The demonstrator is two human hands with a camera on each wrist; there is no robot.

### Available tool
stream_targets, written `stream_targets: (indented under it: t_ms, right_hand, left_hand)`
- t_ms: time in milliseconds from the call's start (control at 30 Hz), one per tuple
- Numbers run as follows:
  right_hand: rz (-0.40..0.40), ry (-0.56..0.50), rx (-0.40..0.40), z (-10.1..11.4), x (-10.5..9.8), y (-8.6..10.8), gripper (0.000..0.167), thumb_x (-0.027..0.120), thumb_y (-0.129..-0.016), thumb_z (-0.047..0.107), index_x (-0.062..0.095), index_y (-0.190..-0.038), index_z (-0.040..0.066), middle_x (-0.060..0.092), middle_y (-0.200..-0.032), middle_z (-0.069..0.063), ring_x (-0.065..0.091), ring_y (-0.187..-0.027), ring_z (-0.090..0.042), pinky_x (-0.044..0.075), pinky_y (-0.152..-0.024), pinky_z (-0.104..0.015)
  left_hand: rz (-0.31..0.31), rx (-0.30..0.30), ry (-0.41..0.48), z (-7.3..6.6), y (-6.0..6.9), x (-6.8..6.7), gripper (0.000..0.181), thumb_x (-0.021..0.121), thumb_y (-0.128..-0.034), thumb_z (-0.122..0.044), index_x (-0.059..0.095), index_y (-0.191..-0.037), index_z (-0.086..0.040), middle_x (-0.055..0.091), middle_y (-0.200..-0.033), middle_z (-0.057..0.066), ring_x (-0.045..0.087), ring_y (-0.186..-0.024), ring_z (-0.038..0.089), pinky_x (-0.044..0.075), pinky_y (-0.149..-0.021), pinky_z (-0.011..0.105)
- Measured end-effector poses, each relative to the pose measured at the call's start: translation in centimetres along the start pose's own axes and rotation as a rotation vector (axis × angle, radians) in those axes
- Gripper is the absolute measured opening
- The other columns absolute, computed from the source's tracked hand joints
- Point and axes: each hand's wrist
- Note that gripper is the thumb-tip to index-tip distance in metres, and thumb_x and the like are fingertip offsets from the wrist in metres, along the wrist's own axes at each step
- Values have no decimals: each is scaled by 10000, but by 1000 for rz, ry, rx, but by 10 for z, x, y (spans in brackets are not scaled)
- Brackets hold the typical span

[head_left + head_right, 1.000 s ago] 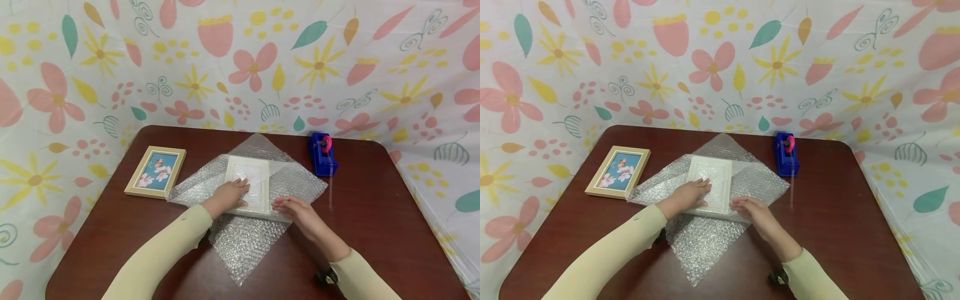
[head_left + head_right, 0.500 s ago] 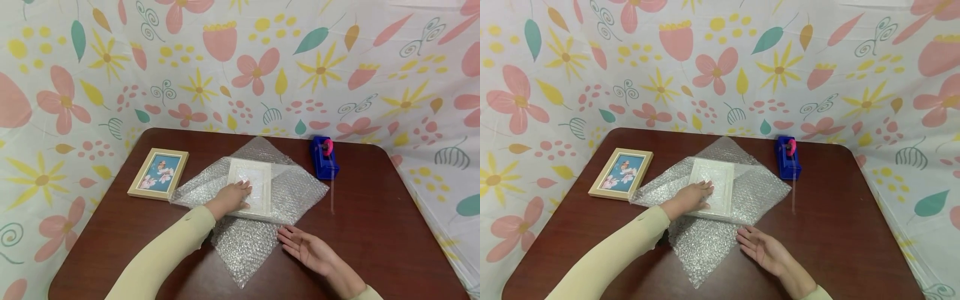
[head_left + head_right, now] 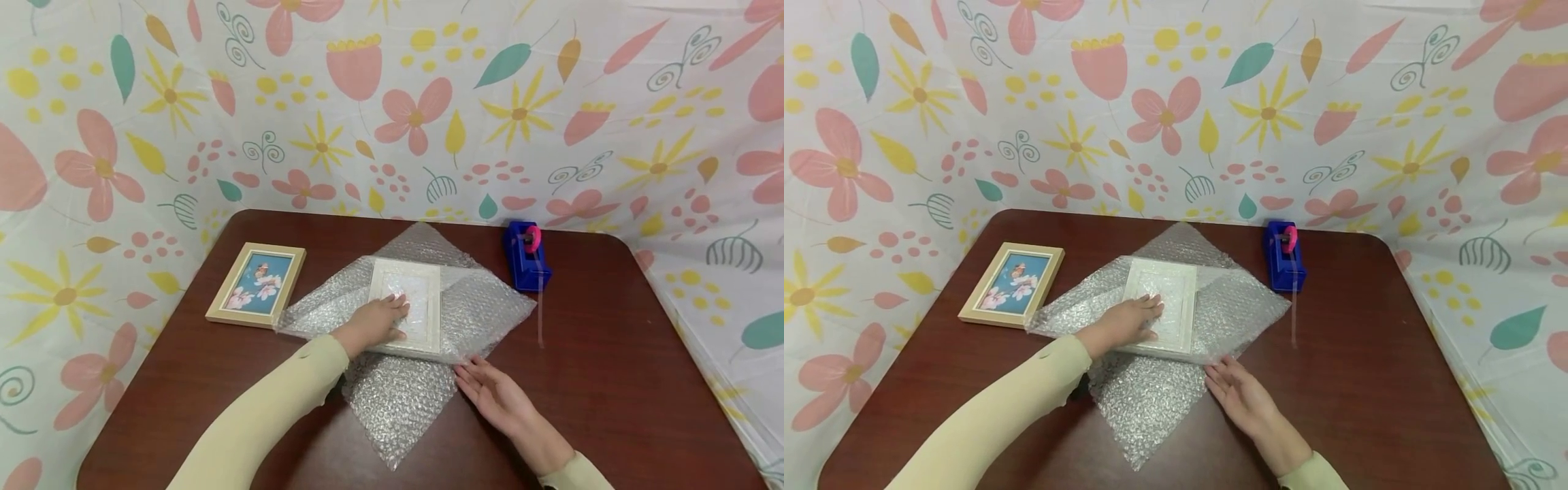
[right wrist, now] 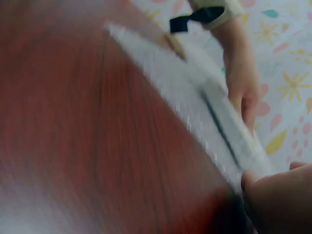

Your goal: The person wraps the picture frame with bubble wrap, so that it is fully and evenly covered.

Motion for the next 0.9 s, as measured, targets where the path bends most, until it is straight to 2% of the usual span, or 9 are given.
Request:
stream_targets:
  t_ms: [67, 200, 467, 567, 633, 700, 767, 833, 900]
  right_hand:
    - [-10, 62, -22, 4, -1, -4, 518, 236, -1091, 110, 78, -1573, 6, 442, -1456, -145, 473, -1361, -138, 422, -1154, -183]
    - [24, 113, -35, 18, -4, -14, 150, 333, -1112, 191, 328, -1261, 200, 559, -1078, 99, 587, -1051, -21, 524, -1016, -180]
    - [38, 153, -9, 53, -18, -44, 334, 305, -1113, 416, 246, -1355, 194, 611, -978, 54, 638, -899, -61, 571, -869, -213]
    - [18, 213, -44, 60, -23, -55, 556, 245, -1116, 426, 53, -1570, 168, 626, -1191, -14, 647, -976, -46, 559, -904, -224]
    - [12, 262, -77, 61, -23, -60, 625, 202, -1132, 356, -150, -1634, 233, 498, -1478, -159, 627, -1170, -129, 532, -1034, -259]
    - [35, 272, -117, 62, -21, -63, 639, 152, -1137, 244, -305, -1580, 304, 143, -1710, -184, 457, -1453, -252, 412, -1212, -353]
    - [59, 271, -151, 62, -17, -64, 641, 113, -1127, 149, -331, -1545, 346, -172, -1724, -145, 175, -1597, -342, 236, -1299, -460]
    - [74, 253, -184, 62, -12, -63, 641, 126, -1126, 149, -299, -1552, 369, -301, -1690, -104, -64, -1610, -383, 115, -1313, -538]
    - [81, 266, -212, 63, -8, -63, 616, 153, -1132, 253, -267, -1572, 351, -347, -1673, -84, -146, -1601, -374, 24, -1309, -584]
  left_hand:
    - [4, 2, -4, 1, 0, 1, 690, 650, -964, -402, 444, -1553, -107, 348, -1670, 61, 330, -1564, 281, 289, -1288, 430]
    - [3, 10, 3, 2, 0, 2, 693, 655, -963, -404, 445, -1552, -105, 350, -1669, 65, 332, -1563, 284, 291, -1287, 423]
    - [4, 26, 38, 2, 0, 0, 690, 668, -964, -373, 447, -1545, -74, 351, -1666, 92, 331, -1561, 313, 284, -1289, 432]
    - [13, 29, 49, 3, 0, -1, 695, 664, -970, -369, 433, -1551, -65, 335, -1671, 98, 319, -1565, 317, 274, -1294, 427]
    - [15, 28, 51, 3, 0, -1, 695, 662, -973, -368, 429, -1552, -63, 329, -1674, 98, 315, -1567, 316, 270, -1296, 422]
    - [15, 25, 48, 4, 0, -1, 697, 663, -972, -371, 429, -1552, -64, 328, -1675, 93, 315, -1568, 312, 268, -1297, 421]
    - [15, 25, 48, 4, -1, -1, 699, 666, -969, -371, 430, -1552, -64, 327, -1675, 92, 314, -1568, 313, 266, -1298, 422]
    - [18, 25, 47, 3, -1, -1, 702, 663, -971, -373, 424, -1555, -66, 320, -1678, 90, 310, -1569, 313, 263, -1298, 424]
    - [18, 29, 42, 3, -1, -1, 703, 663, -969, -376, 425, -1554, -66, 320, -1678, 92, 313, -1567, 317, 265, -1297, 427]
Point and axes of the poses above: each hand's wrist, its own y-axis away from the middle knuckle, its own x-axis out of the palm, z = x × y
